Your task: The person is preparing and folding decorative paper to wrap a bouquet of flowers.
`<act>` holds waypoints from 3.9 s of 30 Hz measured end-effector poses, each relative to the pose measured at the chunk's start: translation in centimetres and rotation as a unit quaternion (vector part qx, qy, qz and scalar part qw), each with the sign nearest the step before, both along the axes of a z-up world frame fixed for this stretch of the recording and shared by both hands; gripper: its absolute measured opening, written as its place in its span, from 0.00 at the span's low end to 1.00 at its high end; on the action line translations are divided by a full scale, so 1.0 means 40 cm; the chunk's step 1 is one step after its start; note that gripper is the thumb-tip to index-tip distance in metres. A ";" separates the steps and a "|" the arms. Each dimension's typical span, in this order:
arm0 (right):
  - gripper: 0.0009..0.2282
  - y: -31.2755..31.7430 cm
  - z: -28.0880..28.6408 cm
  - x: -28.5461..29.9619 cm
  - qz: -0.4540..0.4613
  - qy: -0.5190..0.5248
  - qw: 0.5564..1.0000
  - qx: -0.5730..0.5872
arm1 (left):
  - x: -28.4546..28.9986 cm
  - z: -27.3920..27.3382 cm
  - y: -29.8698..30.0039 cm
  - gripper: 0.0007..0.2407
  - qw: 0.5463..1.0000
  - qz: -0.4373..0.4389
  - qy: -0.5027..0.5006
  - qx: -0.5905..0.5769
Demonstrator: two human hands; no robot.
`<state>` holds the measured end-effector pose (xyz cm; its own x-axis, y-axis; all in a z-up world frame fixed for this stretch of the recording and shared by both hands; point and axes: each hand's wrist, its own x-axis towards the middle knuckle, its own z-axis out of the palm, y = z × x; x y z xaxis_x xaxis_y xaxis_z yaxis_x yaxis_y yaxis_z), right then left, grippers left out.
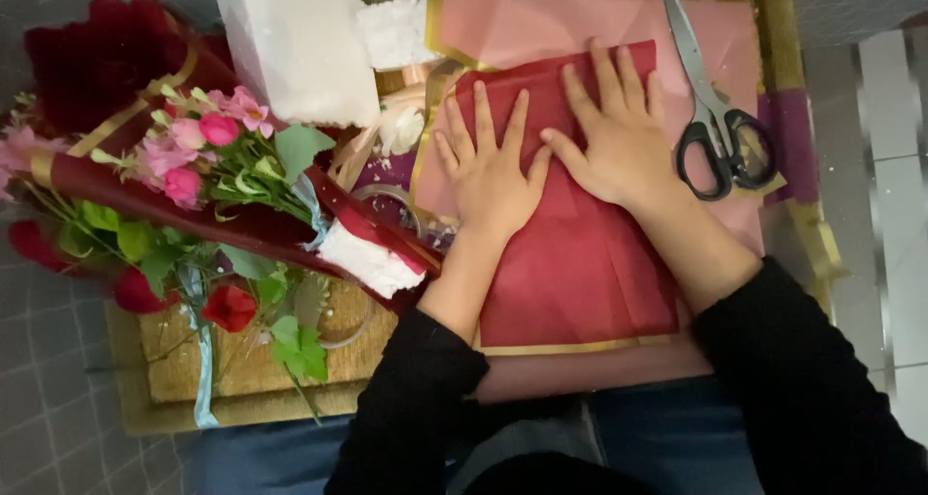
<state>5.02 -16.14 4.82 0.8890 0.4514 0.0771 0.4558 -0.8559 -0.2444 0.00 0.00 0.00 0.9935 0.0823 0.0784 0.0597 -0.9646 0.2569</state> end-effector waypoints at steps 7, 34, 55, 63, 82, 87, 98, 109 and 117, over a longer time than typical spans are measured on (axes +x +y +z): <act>0.38 -0.026 0.008 0.008 -0.066 -0.078 0.994 -0.027 | -0.003 0.003 -0.003 0.31 0.999 -0.002 -0.042 -0.010; 0.36 0.001 0.066 -0.001 -0.026 0.021 0.999 -0.017 | 0.006 0.052 0.006 0.29 0.992 0.000 0.081 -0.099; 0.35 0.004 0.044 -0.003 -0.025 0.024 0.999 0.000 | 0.006 0.092 0.017 0.29 0.983 -0.002 0.133 -0.129; 0.36 0.019 0.001 -0.014 0.112 0.073 0.991 -0.018 | 0.016 0.076 0.012 0.29 0.980 0.001 0.171 -0.099; 0.34 0.013 0.047 -0.021 0.009 -0.038 0.998 0.045 | 0.000 -0.028 -0.008 0.33 1.000 0.012 -0.026 0.007; 0.30 0.023 0.024 -0.039 0.116 -0.012 0.992 0.051 | -0.001 -0.027 -0.003 0.37 1.000 0.004 -0.026 0.001; 0.28 0.008 0.014 -0.019 0.125 0.022 0.988 0.088 | -0.014 0.055 -0.011 0.36 0.999 -0.014 -0.029 0.007; 0.23 0.000 0.012 -0.028 0.132 0.010 0.978 0.158 | -0.103 0.025 -0.036 0.38 0.997 -0.078 -0.005 -0.026; 0.23 -0.008 -0.010 -0.028 0.139 -0.027 0.971 0.191 | -0.141 0.031 -0.021 0.43 0.994 -0.093 0.036 0.044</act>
